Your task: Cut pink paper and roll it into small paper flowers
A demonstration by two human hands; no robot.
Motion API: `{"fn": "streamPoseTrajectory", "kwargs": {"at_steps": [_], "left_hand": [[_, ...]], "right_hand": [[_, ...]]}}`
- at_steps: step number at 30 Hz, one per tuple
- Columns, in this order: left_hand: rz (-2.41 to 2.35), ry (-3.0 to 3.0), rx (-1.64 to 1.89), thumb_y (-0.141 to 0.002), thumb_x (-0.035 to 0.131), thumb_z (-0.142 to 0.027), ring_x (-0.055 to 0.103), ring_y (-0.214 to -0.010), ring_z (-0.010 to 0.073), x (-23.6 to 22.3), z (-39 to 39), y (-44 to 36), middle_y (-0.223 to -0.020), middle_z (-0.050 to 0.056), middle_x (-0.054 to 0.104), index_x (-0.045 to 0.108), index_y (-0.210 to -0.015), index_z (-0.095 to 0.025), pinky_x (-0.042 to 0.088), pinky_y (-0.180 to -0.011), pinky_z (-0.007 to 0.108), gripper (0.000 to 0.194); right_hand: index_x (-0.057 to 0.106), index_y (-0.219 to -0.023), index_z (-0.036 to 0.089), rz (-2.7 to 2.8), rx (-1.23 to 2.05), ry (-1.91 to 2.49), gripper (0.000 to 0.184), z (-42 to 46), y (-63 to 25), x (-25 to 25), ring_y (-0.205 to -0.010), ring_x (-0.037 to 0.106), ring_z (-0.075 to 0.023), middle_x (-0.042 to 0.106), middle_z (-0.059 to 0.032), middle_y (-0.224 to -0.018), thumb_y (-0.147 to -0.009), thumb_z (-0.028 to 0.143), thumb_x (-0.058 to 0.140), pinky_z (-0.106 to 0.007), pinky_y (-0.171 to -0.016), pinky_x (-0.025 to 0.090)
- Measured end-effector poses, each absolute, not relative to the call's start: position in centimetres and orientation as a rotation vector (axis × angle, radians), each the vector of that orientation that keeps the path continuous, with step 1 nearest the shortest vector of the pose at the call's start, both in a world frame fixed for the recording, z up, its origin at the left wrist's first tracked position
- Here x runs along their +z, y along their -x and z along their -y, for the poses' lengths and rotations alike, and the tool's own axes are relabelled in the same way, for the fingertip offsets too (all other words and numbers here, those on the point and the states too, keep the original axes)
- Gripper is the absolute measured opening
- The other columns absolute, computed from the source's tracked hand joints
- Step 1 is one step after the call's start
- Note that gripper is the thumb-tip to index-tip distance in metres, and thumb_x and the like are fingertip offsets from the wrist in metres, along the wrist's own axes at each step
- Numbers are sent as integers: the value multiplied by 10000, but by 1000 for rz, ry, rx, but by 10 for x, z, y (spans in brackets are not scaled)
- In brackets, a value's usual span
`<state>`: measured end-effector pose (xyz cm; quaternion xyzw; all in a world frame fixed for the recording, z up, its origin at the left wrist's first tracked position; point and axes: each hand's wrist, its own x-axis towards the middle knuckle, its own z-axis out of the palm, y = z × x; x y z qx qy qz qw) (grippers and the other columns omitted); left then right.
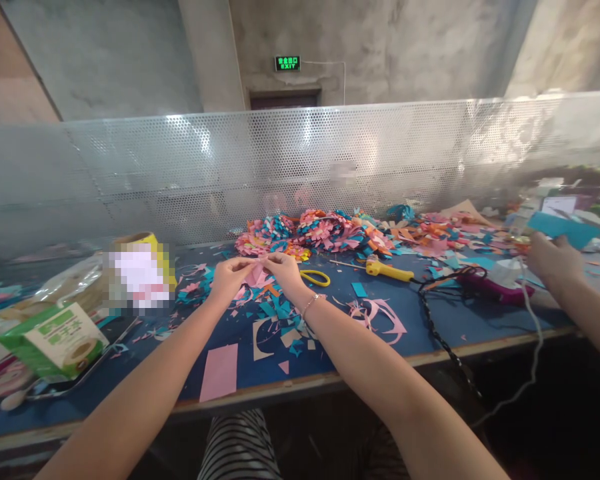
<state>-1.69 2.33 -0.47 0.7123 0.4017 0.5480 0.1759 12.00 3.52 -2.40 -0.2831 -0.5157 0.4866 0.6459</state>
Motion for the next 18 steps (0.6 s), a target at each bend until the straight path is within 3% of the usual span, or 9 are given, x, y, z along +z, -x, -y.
{"fn": "streamPoseTrajectory", "kwargs": {"at_steps": [18], "left_hand": [[-1099, -2009, 1477, -677, 582, -235, 629, -824, 196, -7, -24, 13, -844, 51, 694, 692, -792, -184, 472, -799, 340, 167]], "right_hand": [[568, -632, 158, 1203, 1010, 703, 302, -39, -126, -27, -592, 532, -108, 569, 4, -603, -598, 451, 630, -260, -633, 451]]}}
